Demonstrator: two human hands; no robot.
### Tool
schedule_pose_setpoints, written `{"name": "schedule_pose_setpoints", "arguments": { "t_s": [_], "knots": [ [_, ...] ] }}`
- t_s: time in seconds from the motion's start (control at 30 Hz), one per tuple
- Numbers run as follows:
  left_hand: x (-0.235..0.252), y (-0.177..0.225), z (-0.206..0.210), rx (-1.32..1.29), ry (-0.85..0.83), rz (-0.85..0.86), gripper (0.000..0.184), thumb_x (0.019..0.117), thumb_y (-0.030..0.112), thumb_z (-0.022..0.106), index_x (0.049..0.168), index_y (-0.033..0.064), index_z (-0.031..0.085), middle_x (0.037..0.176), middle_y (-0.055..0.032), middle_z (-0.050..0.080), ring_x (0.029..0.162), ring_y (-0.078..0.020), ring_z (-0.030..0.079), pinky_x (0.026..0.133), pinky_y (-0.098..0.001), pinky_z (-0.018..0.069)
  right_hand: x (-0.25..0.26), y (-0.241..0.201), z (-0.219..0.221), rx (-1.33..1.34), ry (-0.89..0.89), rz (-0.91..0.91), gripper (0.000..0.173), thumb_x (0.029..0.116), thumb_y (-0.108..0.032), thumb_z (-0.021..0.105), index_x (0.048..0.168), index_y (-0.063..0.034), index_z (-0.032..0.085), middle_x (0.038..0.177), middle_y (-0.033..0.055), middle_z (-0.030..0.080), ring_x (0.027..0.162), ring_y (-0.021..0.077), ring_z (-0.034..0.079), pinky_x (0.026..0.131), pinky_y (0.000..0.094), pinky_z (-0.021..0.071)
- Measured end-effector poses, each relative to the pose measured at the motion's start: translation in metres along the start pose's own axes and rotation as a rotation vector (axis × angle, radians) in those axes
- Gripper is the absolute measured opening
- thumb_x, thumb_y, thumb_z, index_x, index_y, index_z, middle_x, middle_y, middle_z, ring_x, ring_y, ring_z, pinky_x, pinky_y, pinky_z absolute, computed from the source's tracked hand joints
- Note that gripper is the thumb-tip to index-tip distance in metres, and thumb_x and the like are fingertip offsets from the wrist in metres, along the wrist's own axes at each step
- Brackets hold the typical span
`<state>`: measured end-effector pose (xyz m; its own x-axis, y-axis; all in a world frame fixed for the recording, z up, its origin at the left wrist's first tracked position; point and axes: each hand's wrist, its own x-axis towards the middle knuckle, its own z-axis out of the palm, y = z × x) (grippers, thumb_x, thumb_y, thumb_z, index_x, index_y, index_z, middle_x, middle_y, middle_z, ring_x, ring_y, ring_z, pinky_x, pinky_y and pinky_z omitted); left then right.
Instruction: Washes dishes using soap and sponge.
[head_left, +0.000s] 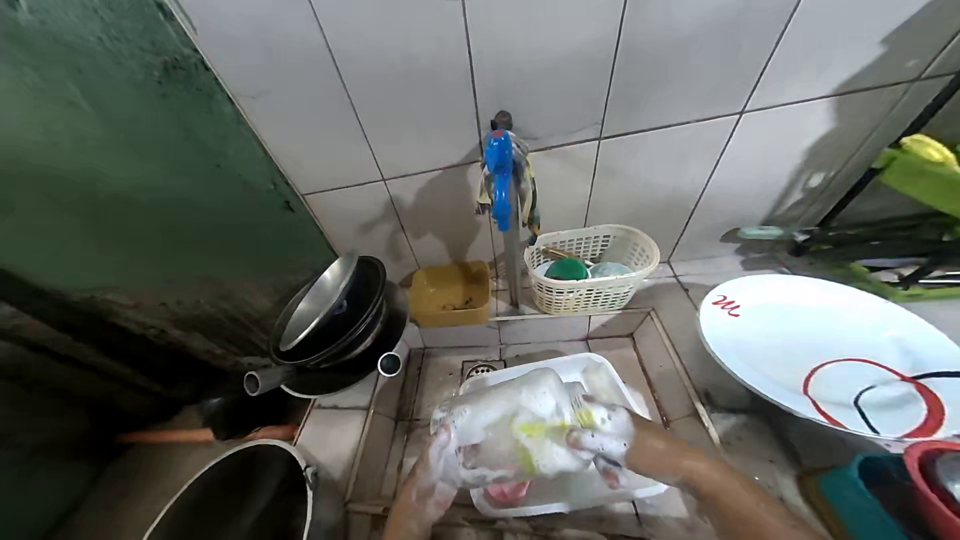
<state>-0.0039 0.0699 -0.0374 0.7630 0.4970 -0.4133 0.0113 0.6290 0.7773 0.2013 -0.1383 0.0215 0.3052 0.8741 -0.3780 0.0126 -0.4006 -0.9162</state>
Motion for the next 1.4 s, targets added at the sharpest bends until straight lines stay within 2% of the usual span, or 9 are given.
{"name": "schedule_pose_setpoints", "arguments": {
  "t_s": [0.3,0.6,0.73,0.83,0.9,1.03,1.2,1.3,1.4],
  "knots": [
    [-0.014,-0.022,-0.003,-0.227,0.004,0.084,0.049,0.1087,0.044,0.032,0.136,0.0066,0.046,0.113,-0.0162,0.070,0.101,-0.0302,0.071,0.081,-0.0481,0.0624,0.004,-0.002,0.019,0.551,0.211,-0.142,0.020,0.1069,-0.022,0.042,0.121,-0.0136,0.054,0.063,-0.0004,0.059,0.044,0.0056,0.053,0.043,0.0194,0.0479],
    [-0.032,-0.003,-0.009,0.177,0.324,0.297,0.047,0.1118,0.032,0.030,0.149,0.0033,0.038,0.130,-0.0157,0.059,0.112,-0.0212,0.063,0.091,-0.0411,0.0577,0.027,0.011,0.009,0.204,0.907,-0.174,0.030,0.1024,-0.017,0.059,0.127,0.0005,0.057,0.088,0.0146,0.066,0.057,0.0196,0.063,0.055,0.0366,0.0569],
    [-0.037,0.025,-0.016,0.584,0.515,0.421,0.080,0.0932,0.020,0.065,0.160,0.0052,0.024,0.155,-0.0207,0.041,0.137,-0.0251,0.048,0.110,-0.0417,0.0453,0.059,0.063,-0.014,-0.274,0.638,0.050,0.044,0.0989,-0.020,0.067,0.135,0.0027,0.058,0.132,0.0261,0.062,0.116,0.0392,0.065,0.101,0.0585,0.0510],
    [-0.042,0.040,-0.002,0.895,0.486,0.514,0.101,0.0788,0.025,0.081,0.159,0.0014,0.024,0.157,-0.0265,0.035,0.144,-0.0326,0.040,0.116,-0.0435,0.0387,0.084,0.089,0.007,-0.659,0.273,0.295,0.070,0.0922,-0.048,0.071,0.144,-0.0050,0.054,0.151,0.0234,0.048,0.137,0.0416,0.051,0.109,0.0614,0.0439],
    [-0.041,0.039,0.013,1.053,0.458,0.504,0.104,0.0765,0.030,0.084,0.158,0.0005,0.028,0.158,-0.0298,0.034,0.146,-0.0394,0.036,0.118,-0.0488,0.0343,0.092,0.087,0.032,-0.732,0.203,0.405,0.065,0.1003,-0.036,0.061,0.152,-0.0024,0.044,0.153,0.0252,0.046,0.142,0.0419,0.045,0.114,0.0599,0.0383],
    [-0.020,0.012,0.025,1.170,0.435,0.444,0.107,0.0733,0.039,0.088,0.157,0.0018,0.032,0.152,-0.0309,0.040,0.141,-0.0416,0.042,0.116,-0.0504,0.0381,0.100,0.080,0.052,-0.723,0.177,0.367,0.055,0.1002,-0.020,0.060,0.148,0.0043,0.047,0.147,0.0281,0.052,0.138,0.0433,0.049,0.114,0.0593,0.0379],
    [-0.004,-0.012,0.026,1.208,0.447,0.454,0.115,0.0714,0.042,0.088,0.159,-0.0011,0.027,0.154,-0.0337,0.036,0.143,-0.0454,0.038,0.116,-0.0525,0.0362,0.100,0.101,0.013,-0.036,0.694,0.279,0.047,0.1074,-0.027,0.053,0.141,0.0056,0.051,0.130,0.0318,0.061,0.122,0.0451,0.060,0.104,0.0605,0.0461],
    [-0.002,-0.013,0.039,1.274,0.418,0.413,0.116,0.0722,0.045,0.088,0.159,0.0000,0.026,0.157,-0.0323,0.033,0.145,-0.0451,0.036,0.117,-0.0528,0.0360,0.084,0.082,0.024,0.005,0.721,0.010,0.041,0.1042,-0.019,0.057,0.139,0.0026,0.055,0.121,0.0255,0.068,0.110,0.0385,0.067,0.097,0.0577,0.0519],
    [0.005,-0.003,0.065,1.397,0.349,0.345,0.113,0.0717,0.039,0.089,0.158,-0.0006,0.028,0.153,-0.0323,0.039,0.140,-0.0456,0.042,0.114,-0.0544,0.0396,0.074,0.053,0.068,0.045,0.611,-0.405,0.050,0.0894,-0.018,0.071,0.134,0.0002,0.058,0.125,0.0147,0.066,0.107,0.0201,0.068,0.095,0.0402,0.0581]
  ]
}}
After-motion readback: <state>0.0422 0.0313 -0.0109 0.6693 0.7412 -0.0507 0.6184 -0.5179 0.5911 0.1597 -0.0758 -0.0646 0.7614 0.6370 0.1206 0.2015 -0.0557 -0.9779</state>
